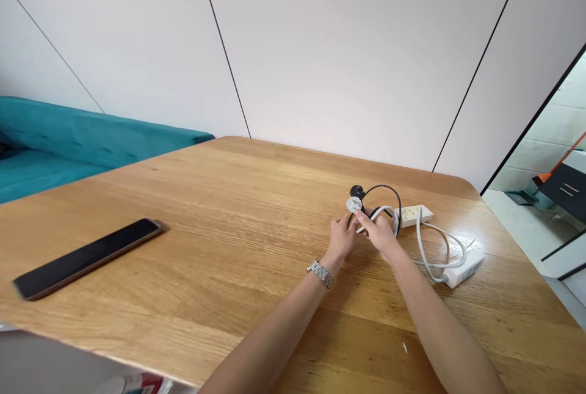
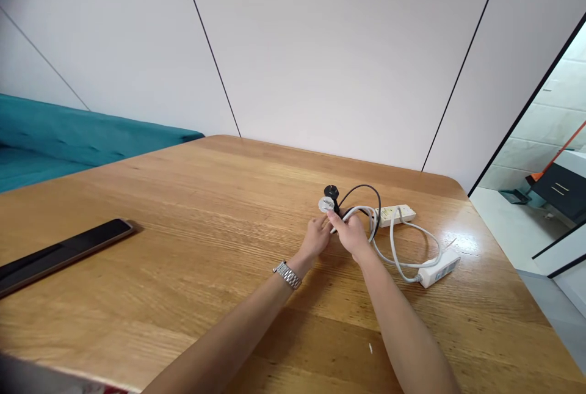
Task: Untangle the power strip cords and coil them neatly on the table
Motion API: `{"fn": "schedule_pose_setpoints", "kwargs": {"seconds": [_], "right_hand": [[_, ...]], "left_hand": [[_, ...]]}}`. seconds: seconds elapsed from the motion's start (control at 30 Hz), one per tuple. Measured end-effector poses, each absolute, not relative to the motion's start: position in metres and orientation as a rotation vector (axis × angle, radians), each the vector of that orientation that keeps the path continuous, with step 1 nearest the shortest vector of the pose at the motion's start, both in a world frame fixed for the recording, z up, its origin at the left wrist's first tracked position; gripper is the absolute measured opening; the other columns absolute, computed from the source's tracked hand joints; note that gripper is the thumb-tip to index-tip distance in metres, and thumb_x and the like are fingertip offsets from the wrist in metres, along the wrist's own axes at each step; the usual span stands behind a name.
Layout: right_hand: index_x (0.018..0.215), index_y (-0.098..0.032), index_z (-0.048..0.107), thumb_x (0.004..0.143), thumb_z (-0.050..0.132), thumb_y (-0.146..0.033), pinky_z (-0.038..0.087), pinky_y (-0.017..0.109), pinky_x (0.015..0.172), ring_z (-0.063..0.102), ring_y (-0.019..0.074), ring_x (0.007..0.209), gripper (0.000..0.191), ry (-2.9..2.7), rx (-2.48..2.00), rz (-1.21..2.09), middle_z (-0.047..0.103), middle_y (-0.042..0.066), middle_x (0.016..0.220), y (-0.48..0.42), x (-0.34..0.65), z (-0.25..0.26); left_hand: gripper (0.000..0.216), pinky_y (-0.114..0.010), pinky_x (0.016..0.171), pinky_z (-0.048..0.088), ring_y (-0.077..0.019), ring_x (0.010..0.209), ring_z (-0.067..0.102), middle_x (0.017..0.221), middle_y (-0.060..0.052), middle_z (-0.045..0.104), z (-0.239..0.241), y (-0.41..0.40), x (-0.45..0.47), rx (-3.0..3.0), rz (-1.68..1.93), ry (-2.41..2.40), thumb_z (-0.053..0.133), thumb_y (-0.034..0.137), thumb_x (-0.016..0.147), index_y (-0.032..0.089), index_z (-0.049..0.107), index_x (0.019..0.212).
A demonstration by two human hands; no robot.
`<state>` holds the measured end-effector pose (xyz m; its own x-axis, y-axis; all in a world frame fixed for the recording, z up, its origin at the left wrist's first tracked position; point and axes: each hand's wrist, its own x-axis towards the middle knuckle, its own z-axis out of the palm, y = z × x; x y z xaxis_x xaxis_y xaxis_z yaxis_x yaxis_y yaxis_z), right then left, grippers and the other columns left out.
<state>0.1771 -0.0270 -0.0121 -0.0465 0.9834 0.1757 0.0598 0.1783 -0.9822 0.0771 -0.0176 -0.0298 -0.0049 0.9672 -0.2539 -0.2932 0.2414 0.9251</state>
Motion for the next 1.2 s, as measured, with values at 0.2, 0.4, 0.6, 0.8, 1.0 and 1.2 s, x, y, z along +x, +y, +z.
{"fn": "schedule_pose_setpoints", "kwargs": {"seconds": [0.2,0.4,0.6,0.8,1.0,1.2], "right_hand": [[0.078,-0.018,0.066,0.076,0.052,-0.05,0.04,0.025,0.057,0.055,0.0169,0.066,0.034,-1.336,-1.157,1.065,0.058,-0.001,0.061,-0.023,0.178,-0.019],[0.088,-0.02,0.071,0.077,0.044,-0.031,0.046,0.027,0.067,0.059,0.0175,0.07,0.031,-1.482,-1.209,0.965,0.067,-0.001,0.072,-0.023,0.173,-0.028],[0.079,-0.018,0.073,0.071,0.046,-0.028,0.045,0.03,0.076,0.064,0.0217,0.082,0.03,-1.413,-1.41,0.825,0.072,0.005,0.078,-0.024,0.169,-0.027],[0.075,-0.019,0.066,0.07,0.045,-0.028,0.046,0.029,0.071,0.062,0.0193,0.074,0.023,-1.301,-1.278,0.754,0.069,0.004,0.075,-0.032,0.162,-0.038],[0.068,-0.021,0.055,0.07,0.052,-0.035,0.039,0.026,0.052,0.049,0.0138,0.05,0.014,-1.189,-1.216,0.813,0.055,-0.002,0.055,-0.048,0.148,-0.06],[0.074,-0.02,0.056,0.071,0.057,-0.042,0.035,0.024,0.046,0.048,0.0115,0.043,0.023,-1.164,-1.313,1.084,0.053,-0.004,0.056,-0.072,0.146,-0.06]], "left_hand": [[0.022,-0.029,0.075,0.043,-0.0198,0.084,0.058,0.083,-0.004,0.067,-0.025,-0.027,0.079,0.912,1.265,0.87,0.058,0.035,0.069,0.016,0.064,0.079],[0.037,-0.025,0.06,0.04,-0.0143,0.064,0.055,0.067,-0.002,0.062,-0.027,-0.019,0.078,0.78,1.348,0.984,0.073,0.047,0.059,0.015,0.062,0.074],[0.037,-0.026,0.059,0.043,-0.0158,0.065,0.059,0.073,-0.005,0.066,-0.031,-0.003,0.056,0.656,1.467,1.062,0.076,0.045,0.054,0.014,0.061,0.07],[0.026,-0.026,0.059,0.046,-0.0153,0.066,0.063,0.069,-0.003,0.064,-0.025,0.016,0.033,0.511,1.491,1.166,0.06,0.04,0.076,0.017,0.051,0.067],[0.022,-0.023,0.054,0.047,-0.0099,0.048,0.055,0.051,0.006,0.048,-0.021,0.042,-0.014,0.494,1.409,1.341,0.054,0.03,0.082,0.019,0.042,0.067],[0.026,-0.023,0.043,0.042,-0.0126,0.042,0.05,0.048,0.001,0.052,-0.029,0.049,-0.026,0.712,1.129,1.55,0.074,0.022,0.063,0.017,0.049,0.062]]}}
